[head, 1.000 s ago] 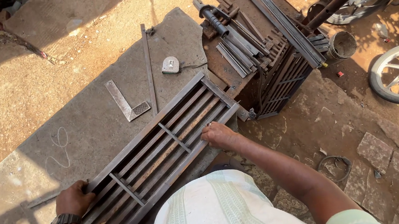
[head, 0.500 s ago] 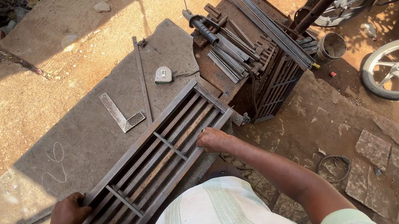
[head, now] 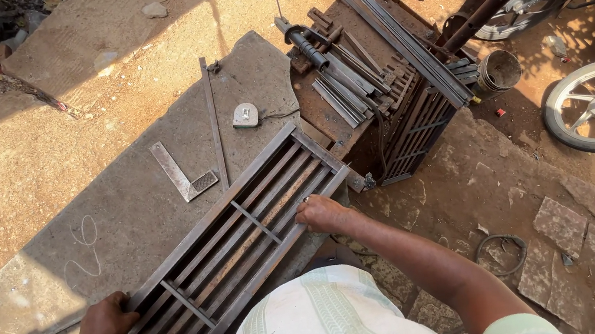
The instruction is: Fabricate a metal grate by measuring and welding metal bars together.
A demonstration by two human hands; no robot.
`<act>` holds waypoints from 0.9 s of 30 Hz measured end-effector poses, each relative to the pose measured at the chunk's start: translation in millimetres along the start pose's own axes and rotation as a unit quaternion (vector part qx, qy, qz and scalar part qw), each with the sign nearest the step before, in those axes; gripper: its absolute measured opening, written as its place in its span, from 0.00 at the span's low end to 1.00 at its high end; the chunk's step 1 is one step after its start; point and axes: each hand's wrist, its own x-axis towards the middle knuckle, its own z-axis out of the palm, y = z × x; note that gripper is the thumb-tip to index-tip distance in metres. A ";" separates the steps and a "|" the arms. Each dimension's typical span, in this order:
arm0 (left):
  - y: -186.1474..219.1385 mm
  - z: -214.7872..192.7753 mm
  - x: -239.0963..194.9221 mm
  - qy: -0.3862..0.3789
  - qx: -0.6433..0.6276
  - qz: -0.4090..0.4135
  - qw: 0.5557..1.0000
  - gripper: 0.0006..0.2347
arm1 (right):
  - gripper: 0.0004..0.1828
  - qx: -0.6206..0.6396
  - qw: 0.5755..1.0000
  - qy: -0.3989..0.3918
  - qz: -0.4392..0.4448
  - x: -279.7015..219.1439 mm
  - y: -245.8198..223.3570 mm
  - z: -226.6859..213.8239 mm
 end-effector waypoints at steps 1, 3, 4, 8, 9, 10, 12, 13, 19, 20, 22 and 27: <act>-0.5 0.3 0.4 0.000 0.000 -0.002 1.000 0.19 | 0.17 0.000 1.000 0.000 -0.002 -1.1 0.3 2.4; -1.2 0.7 1.0 -0.003 -0.001 0.000 1.000 0.18 | 0.18 0.002 1.000 0.022 0.000 -4.0 0.5 6.7; -0.7 -1.3 0.1 -0.003 -0.001 -0.001 1.000 0.18 | 0.18 0.002 1.000 0.022 -0.001 -4.2 0.7 7.8; 5.0 -5.9 0.4 -0.004 0.012 0.014 1.000 0.18 | 0.19 -0.002 0.999 0.040 -0.006 -8.3 0.1 4.4; 5.6 -7.3 0.9 -0.011 0.011 0.006 1.000 0.17 | 0.19 -0.001 0.999 0.041 -0.010 -8.0 -0.7 1.2; 6.1 -8.1 0.9 -0.010 0.012 0.006 1.000 0.17 | 0.19 -0.001 0.999 0.042 -0.010 -7.6 0.1 1.7; 5.7 -8.5 -1.1 -0.011 0.011 0.008 1.000 0.17 | 0.20 0.002 0.999 0.036 -0.011 -7.5 0.1 3.5; 4.8 -5.9 -0.3 -0.011 0.011 0.008 1.000 0.17 | 0.20 0.002 0.999 0.036 -0.012 -8.4 0.1 6.1; 0.3 7.9 0.3 -0.013 0.016 -0.005 1.000 0.17 | 0.21 -0.010 0.999 0.043 -0.005 -12.9 -5.0 1.3; -1.1 10.0 -1.7 -0.013 0.024 -0.009 1.000 0.19 | 0.22 -0.020 0.998 0.057 -0.017 -13.8 -8.6 -3.1; 0.0 12.1 -6.2 -0.012 0.032 -0.009 0.999 0.21 | 0.23 -0.032 0.997 0.072 -0.027 -15.5 -11.7 -8.6; -4.2 22.8 -8.2 0.034 0.065 0.013 0.997 0.26 | 0.20 -0.072 0.994 0.082 -0.002 -15.0 -9.4 -6.2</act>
